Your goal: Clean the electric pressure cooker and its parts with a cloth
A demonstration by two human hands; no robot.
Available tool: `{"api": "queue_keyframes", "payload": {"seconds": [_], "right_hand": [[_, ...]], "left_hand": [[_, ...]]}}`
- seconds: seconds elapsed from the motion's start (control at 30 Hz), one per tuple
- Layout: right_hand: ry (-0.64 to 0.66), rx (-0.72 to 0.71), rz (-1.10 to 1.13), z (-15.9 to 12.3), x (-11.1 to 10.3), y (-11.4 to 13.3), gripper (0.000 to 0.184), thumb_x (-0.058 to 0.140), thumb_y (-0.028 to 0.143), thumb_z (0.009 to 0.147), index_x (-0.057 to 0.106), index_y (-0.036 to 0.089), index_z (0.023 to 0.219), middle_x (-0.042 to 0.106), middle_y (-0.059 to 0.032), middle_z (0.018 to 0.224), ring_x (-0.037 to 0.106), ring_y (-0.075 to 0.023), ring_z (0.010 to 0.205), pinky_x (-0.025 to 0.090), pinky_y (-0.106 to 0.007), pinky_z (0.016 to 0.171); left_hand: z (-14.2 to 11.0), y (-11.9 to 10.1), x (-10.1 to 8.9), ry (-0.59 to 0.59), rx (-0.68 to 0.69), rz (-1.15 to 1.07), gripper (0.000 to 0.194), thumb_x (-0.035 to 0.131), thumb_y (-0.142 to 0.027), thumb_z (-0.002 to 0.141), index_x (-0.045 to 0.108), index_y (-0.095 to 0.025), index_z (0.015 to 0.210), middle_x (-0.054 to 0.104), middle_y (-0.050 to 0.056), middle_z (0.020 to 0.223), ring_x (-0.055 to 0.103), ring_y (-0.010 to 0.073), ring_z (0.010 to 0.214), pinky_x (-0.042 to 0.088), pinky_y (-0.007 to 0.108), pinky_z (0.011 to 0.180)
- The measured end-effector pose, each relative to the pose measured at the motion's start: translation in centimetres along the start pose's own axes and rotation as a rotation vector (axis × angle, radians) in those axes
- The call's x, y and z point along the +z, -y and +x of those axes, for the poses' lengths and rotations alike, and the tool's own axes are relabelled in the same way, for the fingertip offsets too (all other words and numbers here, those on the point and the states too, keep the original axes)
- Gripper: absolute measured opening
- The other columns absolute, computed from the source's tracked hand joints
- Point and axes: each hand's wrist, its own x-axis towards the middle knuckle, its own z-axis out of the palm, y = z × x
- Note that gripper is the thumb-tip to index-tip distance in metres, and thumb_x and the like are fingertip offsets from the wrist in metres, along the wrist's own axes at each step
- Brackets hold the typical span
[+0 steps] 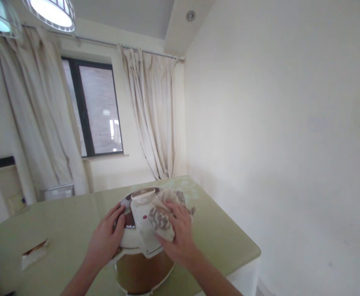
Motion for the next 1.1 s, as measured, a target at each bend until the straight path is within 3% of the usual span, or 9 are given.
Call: {"api": "queue_keyframes", "payload": {"seconds": [0.13,0.27,0.33,0.5,0.63,0.7,0.87,1.0,1.1], "right_hand": [[0.152,-0.250,-0.057,-1.6,-0.3,0.2,0.073,0.078,0.059,0.075,0.064,0.039,0.144,0.057,-0.0078,0.155,0.048,-0.0409,0.144,0.035,-0.060,0.120],[-0.040,0.205,0.184,4.2,-0.5,-4.3,0.051,0.068,0.051,0.087,0.070,0.025,0.131,0.070,-0.0143,0.136,0.064,-0.0350,0.127,0.047,-0.057,0.113],[0.028,0.406,0.323,8.2,0.0,-6.5,0.040,0.070,0.049,0.087,0.075,0.021,0.115,0.077,-0.0124,0.121,0.070,-0.0331,0.117,0.052,-0.052,0.108],[0.126,0.496,0.429,12.8,1.3,-8.1,0.035,0.058,0.040,0.096,0.077,0.012,0.105,0.080,-0.0094,0.103,0.075,-0.0268,0.105,0.056,-0.036,0.095],[0.042,0.467,0.373,7.3,0.7,-6.0,0.040,0.061,0.046,0.093,0.074,0.019,0.119,0.076,-0.0107,0.124,0.068,-0.0312,0.121,0.050,-0.048,0.110],[-0.077,0.292,0.215,2.4,0.3,-4.0,0.052,0.066,0.048,0.090,0.067,0.025,0.136,0.066,-0.0120,0.144,0.059,-0.0349,0.136,0.042,-0.060,0.118],[0.095,-0.131,-0.091,-4.9,0.0,-0.1,0.076,0.079,0.051,0.079,0.057,0.040,0.151,0.047,-0.0079,0.164,0.041,-0.0429,0.151,0.032,-0.066,0.121],[-0.087,0.164,0.094,1.1,0.2,-2.7,0.060,0.065,0.053,0.091,0.062,0.029,0.145,0.063,-0.0121,0.148,0.055,-0.0344,0.141,0.039,-0.058,0.120],[0.026,0.453,0.262,8.5,0.5,-6.3,0.051,0.066,0.058,0.089,0.074,0.020,0.122,0.075,-0.0132,0.126,0.068,-0.0323,0.122,0.047,-0.053,0.114]], "left_hand": [[0.0,0.5,0.2,-0.004,0.037,-0.029,0.055,0.040,-0.048,0.099,0.073,-0.019,0.133,0.064,0.010,0.151,0.059,0.0310,0.140,0.046,0.051,0.121],[0.0,0.6,0.2,-0.015,0.024,-0.028,0.054,0.041,-0.047,0.099,0.073,-0.019,0.132,0.063,0.011,0.151,0.059,0.0317,0.140,0.047,0.053,0.119],[0.0,0.5,0.1,-0.016,0.018,-0.027,0.052,0.041,-0.046,0.099,0.073,-0.019,0.131,0.064,0.011,0.151,0.059,0.0317,0.140,0.047,0.052,0.119],[0.1,0.1,0.0,-0.014,0.017,-0.018,0.051,0.042,-0.043,0.098,0.072,-0.019,0.130,0.064,0.011,0.150,0.059,0.0305,0.139,0.044,0.050,0.122],[0.1,0.1,-0.1,-0.002,0.009,-0.016,0.052,0.039,-0.044,0.099,0.070,-0.018,0.132,0.063,0.012,0.151,0.059,0.0303,0.139,0.044,0.051,0.122],[0.1,0.2,-0.1,0.005,0.008,-0.011,0.053,0.038,-0.045,0.099,0.070,-0.019,0.132,0.063,0.012,0.151,0.060,0.0304,0.139,0.044,0.052,0.121],[0.0,0.9,-0.1,0.013,0.016,-0.016,0.056,0.038,-0.051,0.099,0.070,-0.020,0.132,0.062,0.011,0.152,0.059,0.0304,0.139,0.045,0.052,0.120],[-0.1,1.1,-0.2,0.022,0.007,-0.017,0.055,0.040,-0.051,0.099,0.070,-0.020,0.133,0.062,0.010,0.153,0.059,0.0301,0.140,0.045,0.052,0.121],[-0.1,0.8,-0.4,0.019,-0.008,-0.008,0.054,0.041,-0.051,0.099,0.070,-0.021,0.132,0.062,0.010,0.152,0.059,0.0304,0.139,0.044,0.053,0.121]]}}
